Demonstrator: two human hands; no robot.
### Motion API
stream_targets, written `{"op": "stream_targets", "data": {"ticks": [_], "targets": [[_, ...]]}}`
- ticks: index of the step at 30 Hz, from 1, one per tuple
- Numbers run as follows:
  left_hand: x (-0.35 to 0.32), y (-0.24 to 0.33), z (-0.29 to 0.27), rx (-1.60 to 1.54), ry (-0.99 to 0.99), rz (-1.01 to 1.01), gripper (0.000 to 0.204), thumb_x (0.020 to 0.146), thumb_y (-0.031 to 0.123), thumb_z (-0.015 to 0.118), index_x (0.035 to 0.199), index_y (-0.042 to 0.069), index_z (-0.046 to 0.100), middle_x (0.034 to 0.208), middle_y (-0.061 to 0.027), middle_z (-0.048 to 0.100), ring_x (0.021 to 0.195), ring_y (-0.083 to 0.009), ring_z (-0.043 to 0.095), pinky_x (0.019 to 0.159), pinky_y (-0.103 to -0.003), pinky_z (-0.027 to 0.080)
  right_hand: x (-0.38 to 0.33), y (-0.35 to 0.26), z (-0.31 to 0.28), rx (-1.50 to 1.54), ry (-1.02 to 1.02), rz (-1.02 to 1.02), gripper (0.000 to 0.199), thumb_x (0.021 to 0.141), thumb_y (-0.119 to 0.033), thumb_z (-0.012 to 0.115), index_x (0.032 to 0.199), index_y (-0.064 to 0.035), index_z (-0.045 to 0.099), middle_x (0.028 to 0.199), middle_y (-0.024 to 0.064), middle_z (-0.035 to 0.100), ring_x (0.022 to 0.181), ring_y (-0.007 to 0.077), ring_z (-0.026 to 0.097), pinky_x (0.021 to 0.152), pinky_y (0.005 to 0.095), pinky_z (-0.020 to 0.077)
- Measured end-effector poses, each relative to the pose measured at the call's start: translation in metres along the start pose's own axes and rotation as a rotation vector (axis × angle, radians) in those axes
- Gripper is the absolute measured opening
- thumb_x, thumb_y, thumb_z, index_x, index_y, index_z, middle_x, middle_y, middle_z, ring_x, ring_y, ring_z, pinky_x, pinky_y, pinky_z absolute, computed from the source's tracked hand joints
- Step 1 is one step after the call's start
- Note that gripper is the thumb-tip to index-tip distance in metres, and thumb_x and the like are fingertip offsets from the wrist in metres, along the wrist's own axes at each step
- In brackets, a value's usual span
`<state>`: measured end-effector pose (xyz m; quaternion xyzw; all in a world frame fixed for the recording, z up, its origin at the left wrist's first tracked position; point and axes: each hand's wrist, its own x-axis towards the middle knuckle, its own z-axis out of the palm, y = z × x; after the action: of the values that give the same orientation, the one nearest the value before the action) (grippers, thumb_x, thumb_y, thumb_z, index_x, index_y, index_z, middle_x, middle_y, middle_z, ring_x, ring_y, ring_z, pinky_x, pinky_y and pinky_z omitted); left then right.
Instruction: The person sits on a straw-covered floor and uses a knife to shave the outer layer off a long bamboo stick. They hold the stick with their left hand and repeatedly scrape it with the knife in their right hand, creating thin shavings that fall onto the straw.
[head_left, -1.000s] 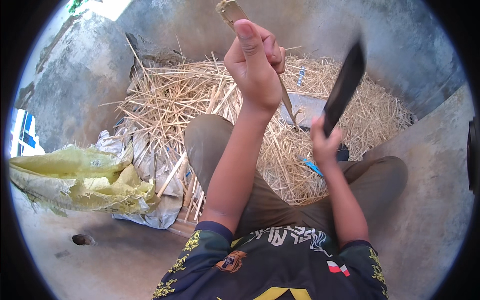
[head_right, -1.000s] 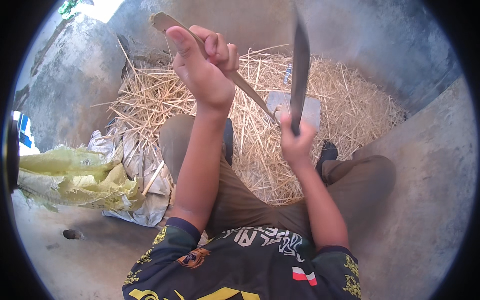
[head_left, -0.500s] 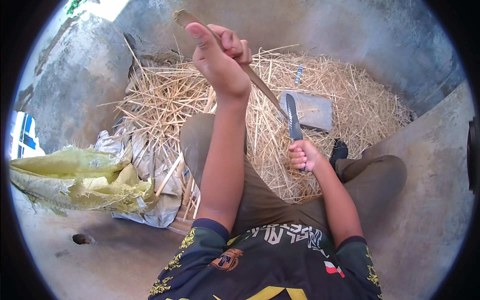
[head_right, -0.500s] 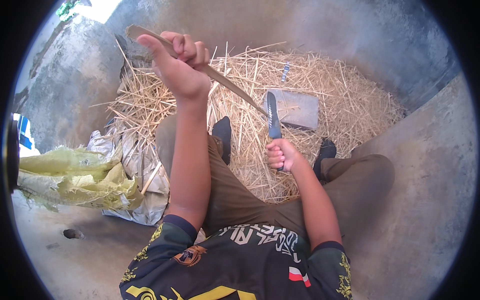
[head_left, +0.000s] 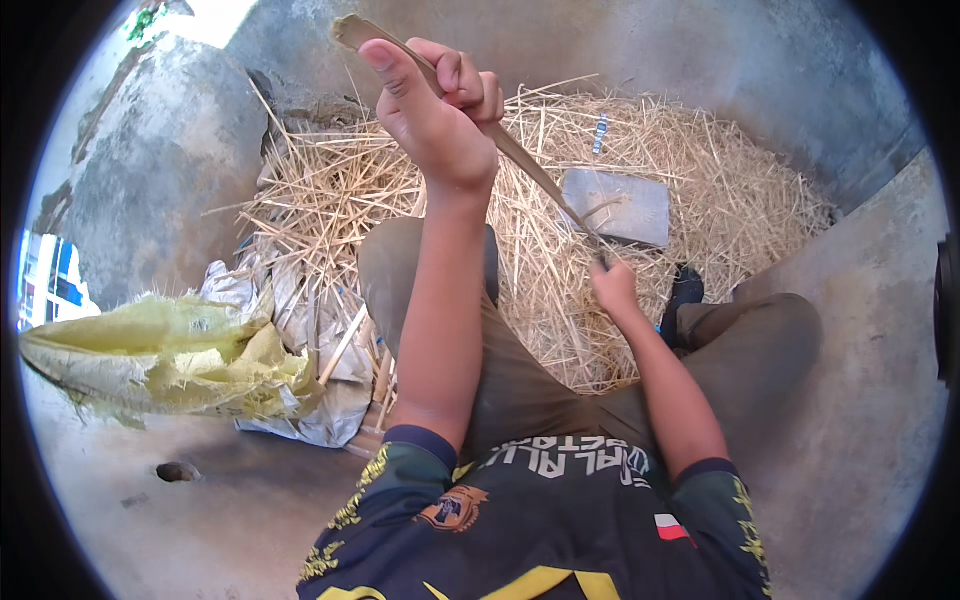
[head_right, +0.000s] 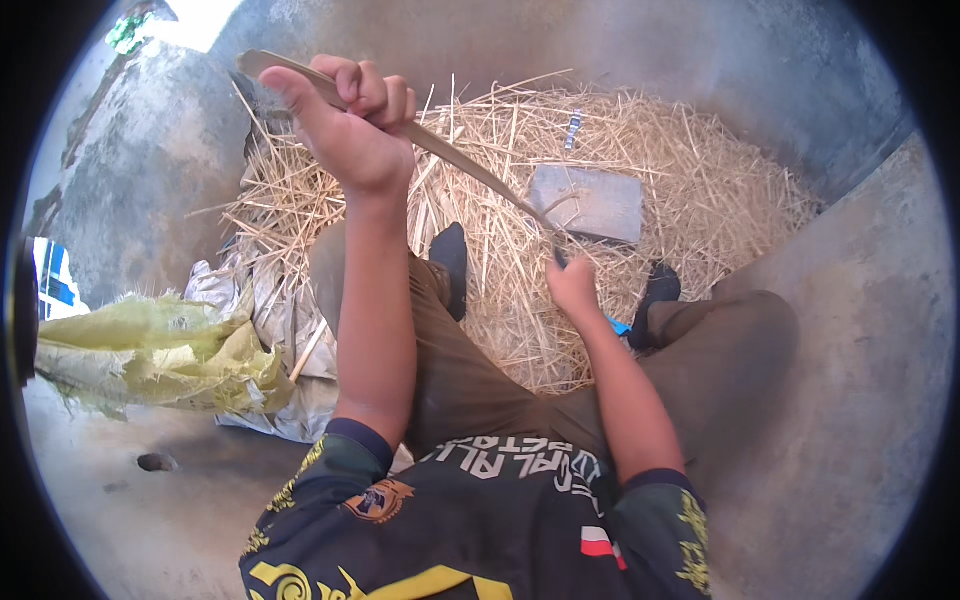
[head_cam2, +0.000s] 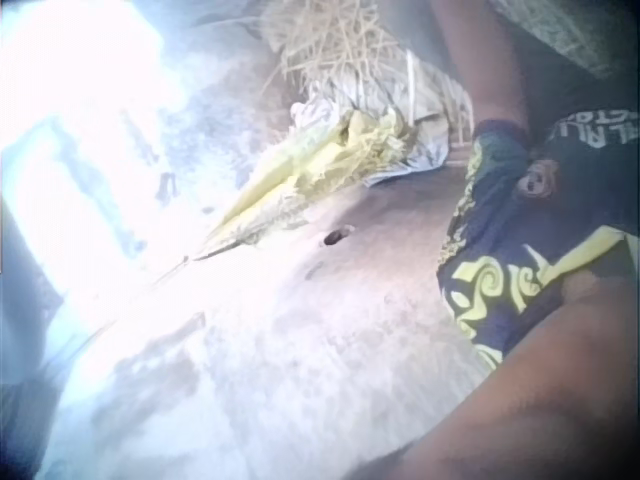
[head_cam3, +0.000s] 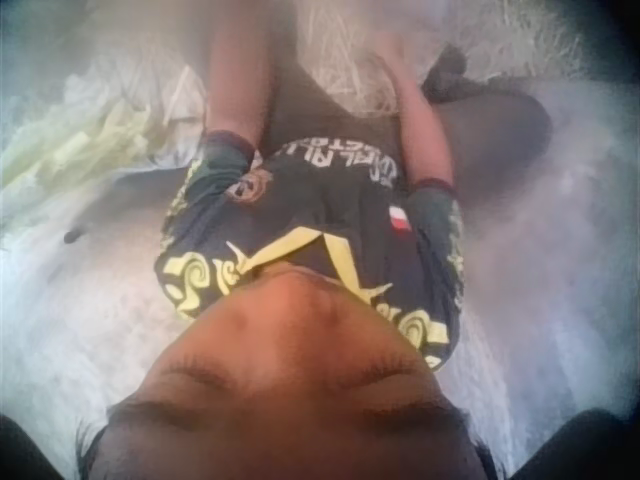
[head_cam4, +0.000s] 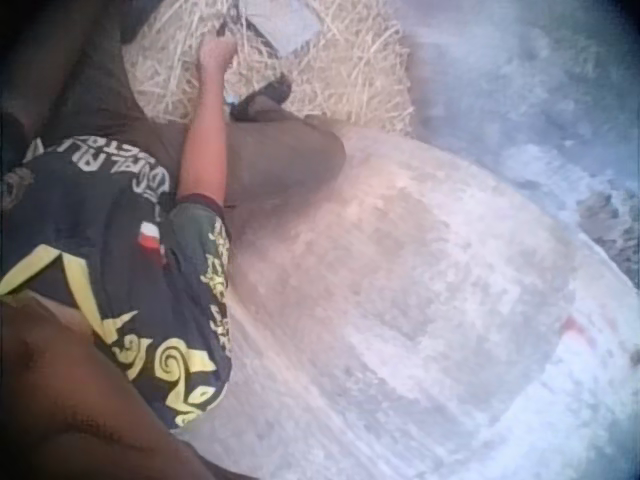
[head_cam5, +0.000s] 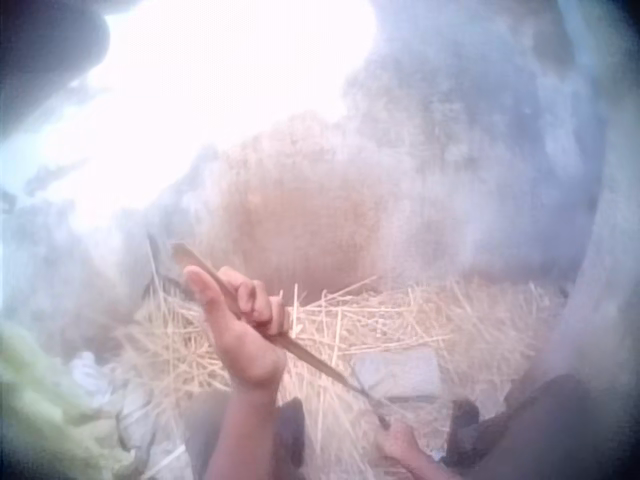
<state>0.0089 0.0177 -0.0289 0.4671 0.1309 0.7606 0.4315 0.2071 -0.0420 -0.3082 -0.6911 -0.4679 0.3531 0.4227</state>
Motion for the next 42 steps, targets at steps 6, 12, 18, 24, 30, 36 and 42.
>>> {"op": "stream_targets", "data": {"ticks": [6, 12, 18, 24, 30, 36, 42], "targets": [[0.005, -0.004, 0.002, -0.042, 0.091, 0.060, 0.060, 0.096, 0.067, 0.041, 0.072, 0.012, 0.034, 0.056, 0.0048, 0.022, 0.045, -0.0068, 0.018, 0.041, -0.025, 0.015, 0.018, 0.001, -0.004, 0.107, -0.286, 0.640, 0.024, 0.084, -0.019, 0.062, 0.075, -0.0003, 0.048, 0.058, 0.0078, 0.046, 0.039, 0.0174, 0.041, 0.036, 0.0361, 0.0310], [0.005, -0.003, -0.001, -0.060, 0.058, 0.041, 0.058, 0.098, 0.063, 0.041, 0.071, 0.012, 0.034, 0.056, 0.0054, 0.022, 0.044, -0.0063, 0.018, 0.041, -0.025, 0.015, 0.017, -0.051, -0.034, 0.273, -0.383, 0.520, 0.025, 0.086, -0.017, 0.065, 0.072, -0.0100, 0.044, 0.053, -0.0013, 0.039, 0.037, 0.0102, 0.032, 0.035, 0.0302, 0.0222], [0.007, -0.001, 0.005, -0.057, -0.035, 0.041, 0.060, 0.099, 0.064, 0.038, 0.069, 0.012, 0.034, 0.054, 0.0057, 0.023, 0.044, -0.0064, 0.019, 0.042, -0.025, 0.016, -0.004, -0.253, -0.109, 0.232, 0.063, -0.176, 0.042, 0.086, -0.034, 0.070, 0.058, -0.0145, 0.045, 0.048, -0.0034, 0.045, 0.037, 0.0079, 0.039, 0.035, 0.0247, 0.0293], [0.006, -0.001, -0.007, -0.104, -0.022, 0.020, 0.057, 0.101, 0.057, 0.042, 0.068, 0.010, 0.037, 0.058, 0.0041, 0.030, 0.046, -0.0050, 0.025, 0.041, -0.023, 0.021, -0.012, -0.207, -0.064, 0.578, 0.314, -0.702, 0.034, 0.097, -0.016, 0.058, 0.067, -0.0149, 0.044, 0.054, -0.0086, 0.040, 0.044, 0.0007, 0.036, 0.040, 0.0214, 0.0251], [0.013, 0.003, -0.008, -0.036, 0.056, 0.098, 0.057, 0.101, 0.057, 0.042, 0.067, 0.012, 0.034, 0.055, 0.0056, 0.024, 0.046, -0.0056, 0.019, 0.042, -0.025, 0.017, 0.024, 0.073, 0.003, 0.144, 0.340, 0.737, 0.029, 0.084, -0.024, 0.061, 0.093, 0.0028, 0.063, 0.058, 0.0122, 0.053, 0.046, 0.0258, 0.055, 0.043, 0.0373, 0.0448], [0.019, 0.010, -0.026, -0.109, -0.299, -0.223, 0.072, 0.088, 0.082, 0.027, 0.059, 0.016, 0.026, 0.051, 0.0073, 0.017, 0.044, -0.0077, 0.016, 0.042, -0.025, 0.014, 0.021, -0.120, -0.096, 0.119, 0.018, 0.046, 0.028, 0.084, -0.026, 0.070, 0.071, -0.0077, 0.053, 0.052, -0.0030, 0.046, 0.037, 0.0071, 0.040, 0.034, 0.0245, 0.0311], [0.020, 0.012, -0.025, -0.194, -0.438, -0.173, 0.074, 0.087, 0.084, 0.022, 0.058, 0.015, 0.025, 0.050, 0.0056, 0.019, 0.044, -0.0098, 0.015, 0.042, -0.027, 0.013, -0.037, -0.259, -0.140, 0.279, 0.195, -0.411, 0.035, 0.094, -0.023, 0.064, 0.066, -0.0150, 0.044, 0.053, -0.0044, 0.042, 0.042, 0.0038, 0.038, 0.039, 0.0209, 0.0308]]}}
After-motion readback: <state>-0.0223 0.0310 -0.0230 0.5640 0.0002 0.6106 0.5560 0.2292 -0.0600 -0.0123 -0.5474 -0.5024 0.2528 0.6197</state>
